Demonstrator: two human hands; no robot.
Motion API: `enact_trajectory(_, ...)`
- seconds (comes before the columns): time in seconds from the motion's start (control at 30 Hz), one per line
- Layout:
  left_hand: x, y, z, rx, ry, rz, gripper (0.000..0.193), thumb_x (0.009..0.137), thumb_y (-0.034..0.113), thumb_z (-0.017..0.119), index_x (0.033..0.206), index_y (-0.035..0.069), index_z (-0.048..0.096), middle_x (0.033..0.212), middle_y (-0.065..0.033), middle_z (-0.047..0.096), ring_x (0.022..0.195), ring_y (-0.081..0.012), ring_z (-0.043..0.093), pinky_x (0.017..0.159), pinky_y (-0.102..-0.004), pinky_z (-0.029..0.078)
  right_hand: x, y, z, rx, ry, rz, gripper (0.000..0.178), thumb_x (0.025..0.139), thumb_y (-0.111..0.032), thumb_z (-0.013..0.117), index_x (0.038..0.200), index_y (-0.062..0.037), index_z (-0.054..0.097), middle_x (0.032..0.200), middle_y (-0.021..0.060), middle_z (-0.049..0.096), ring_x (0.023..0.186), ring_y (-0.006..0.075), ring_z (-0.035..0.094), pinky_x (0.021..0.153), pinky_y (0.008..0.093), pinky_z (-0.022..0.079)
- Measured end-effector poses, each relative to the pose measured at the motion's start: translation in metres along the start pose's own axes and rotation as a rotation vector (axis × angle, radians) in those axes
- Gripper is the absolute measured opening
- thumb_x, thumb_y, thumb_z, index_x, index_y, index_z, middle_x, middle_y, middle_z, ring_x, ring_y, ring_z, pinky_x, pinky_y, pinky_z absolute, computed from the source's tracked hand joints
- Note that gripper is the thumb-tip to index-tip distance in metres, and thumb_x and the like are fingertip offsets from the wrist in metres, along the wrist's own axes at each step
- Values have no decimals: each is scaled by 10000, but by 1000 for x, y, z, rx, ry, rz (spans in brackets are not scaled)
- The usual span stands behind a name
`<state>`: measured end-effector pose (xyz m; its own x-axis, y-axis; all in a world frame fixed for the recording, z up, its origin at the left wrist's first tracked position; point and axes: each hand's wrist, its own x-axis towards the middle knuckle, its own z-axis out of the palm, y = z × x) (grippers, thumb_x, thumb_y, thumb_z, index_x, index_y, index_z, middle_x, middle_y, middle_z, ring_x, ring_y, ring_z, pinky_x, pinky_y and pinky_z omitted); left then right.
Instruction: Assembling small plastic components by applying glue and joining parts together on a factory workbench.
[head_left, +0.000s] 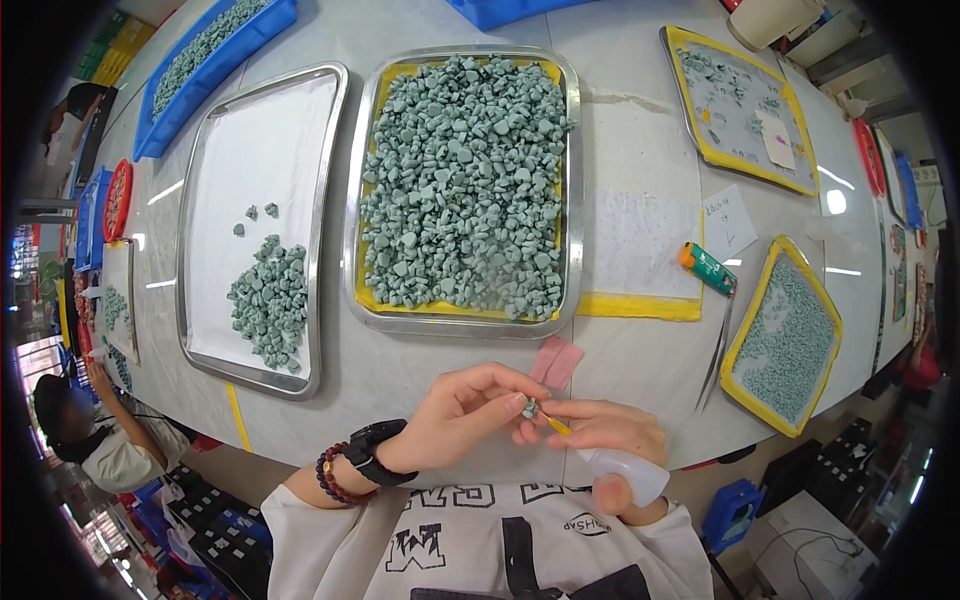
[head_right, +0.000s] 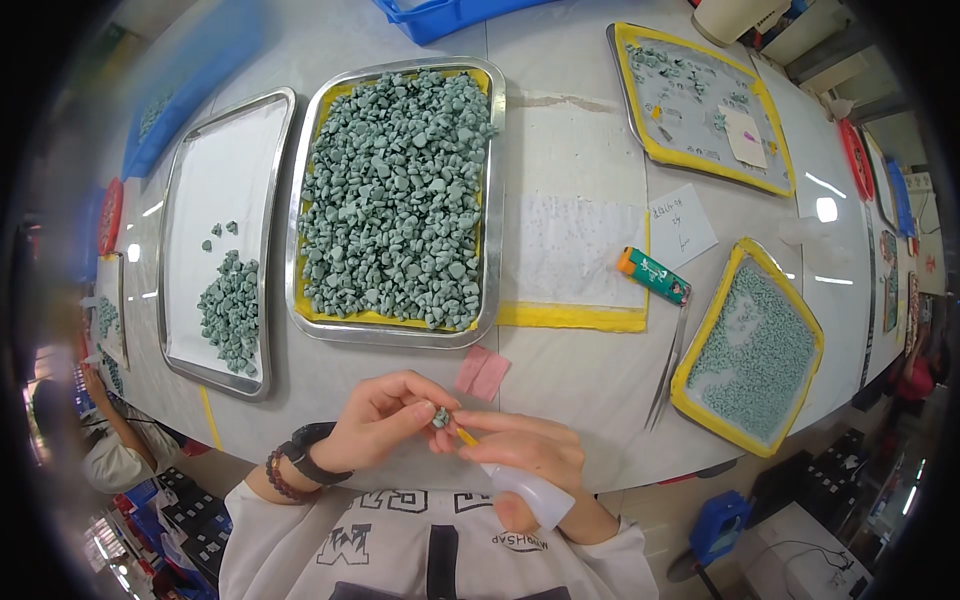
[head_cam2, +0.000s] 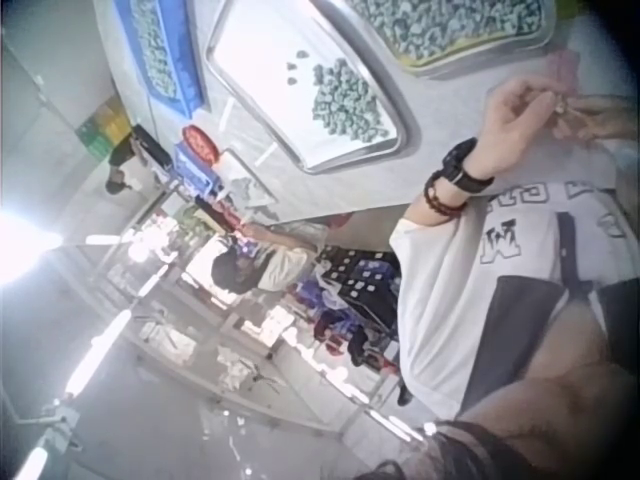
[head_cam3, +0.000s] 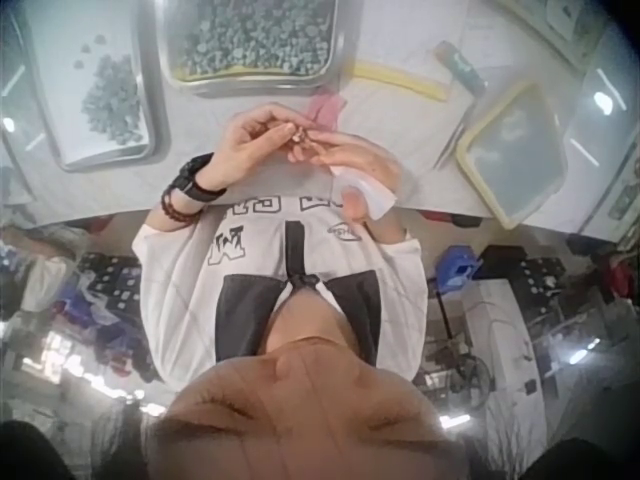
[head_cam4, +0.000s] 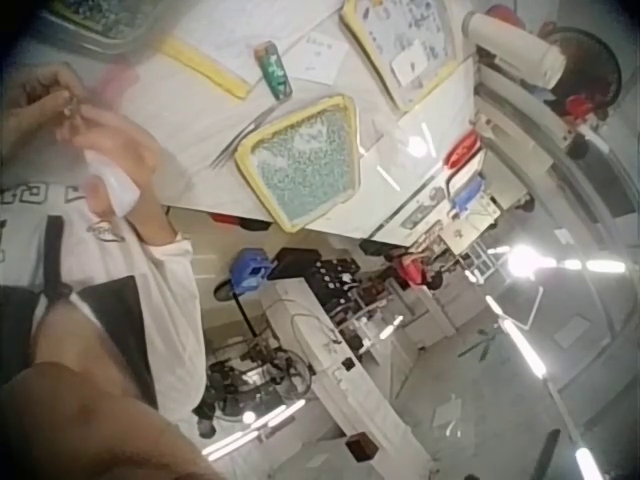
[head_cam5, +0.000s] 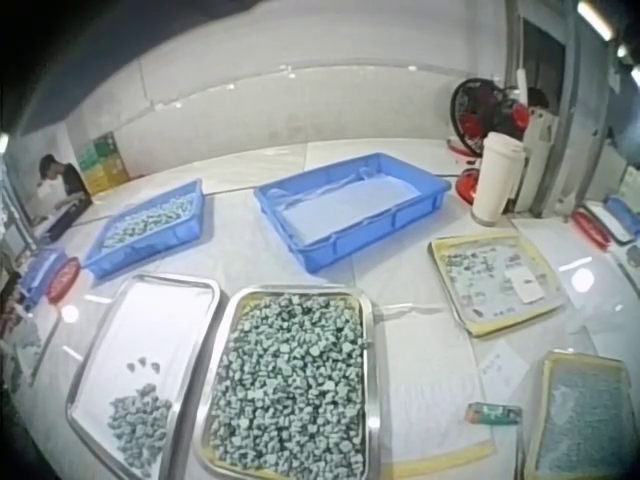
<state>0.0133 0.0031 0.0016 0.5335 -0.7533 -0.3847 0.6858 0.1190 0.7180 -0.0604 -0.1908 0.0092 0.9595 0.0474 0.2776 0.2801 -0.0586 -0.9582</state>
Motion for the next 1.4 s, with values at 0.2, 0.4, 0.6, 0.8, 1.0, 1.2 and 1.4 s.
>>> enact_trajectory(0.2, 2, 3, 3, 17, 65, 0, 202, 955, 65, 457, 1109, -39, 535, 950, -158, 633, 801, -196, 643, 709, -312, 538, 2, -3, -11, -176, 80, -91, 426, 863, -422, 592, 974, -11, 570, 834, 167, 659, 890, 360, 655, 715, 426, 550)
enact_trajectory(0.4, -3, -4, 5, 152, 128, 81, 183, 938, 38, 463, 1070, -44, 558, 948, -180, 636, 787, -208, 646, 702, -312, 545, 6, 10, -39, -923, -55, -69, 304, 689, -120, 672, 977, -33, 630, 921, 114, 629, 944, 324, 605, 789, 395, 501)
enact_trajectory(0.6, 1, -2, 6, 65, 222, 9, 188, 904, 3, 509, 1070, -54, 576, 982, -193, 639, 803, -204, 648, 714, -300, 545, -11, -19, -69, -1074, 180, -35, 238, 637, 53, 640, 852, -47, 665, 951, 100, 584, 883, 256, 557, 768, 352, 457)
enact_trajectory(0.8, 4, -2, 13, 66, 203, -21, 241, 868, -35, 545, 1107, -59, 573, 1007, -184, 642, 822, -197, 647, 722, -294, 539, -52, -16, -156, -1292, 494, 295, 151, 670, 39, 688, 799, -8, 628, 858, 82, 504, 825, 236, 507, 727, 323, 417)
enact_trajectory(1.0, 3, -5, 8, 66, 140, -37, 264, 849, -65, 557, 1112, -62, 569, 1027, -172, 642, 866, -199, 648, 759, -302, 536, -46, -8, -154, -1337, 477, 347, 124, 668, 34, 689, 766, -3, 623, 845, 80, 492, 821, 235, 493, 725, 329, 410)
enact_trajectory(1.2, 3, -5, 5, 63, 99, -54, 273, 858, -77, 540, 1129, -56, 559, 1056, -159, 632, 901, -190, 644, 791, -297, 529, -39, -11, -154, -1412, 393, 328, 116, 665, 11, 692, 753, -14, 619, 810, 72, 498, 815, 238, 491, 734, 341, 389)
enact_trajectory(1.4, 1, -5, 3, 67, 20, -58, 291, 878, -76, 507, 1164, -41, 546, 1106, -134, 615, 942, -164, 634, 822, -283, 519, -33, -9, -153, -1469, 362, 334, 112, 666, -5, 685, 746, -29, 609, 795, 60, 504, 817, 231, 499, 736, 342, 366)
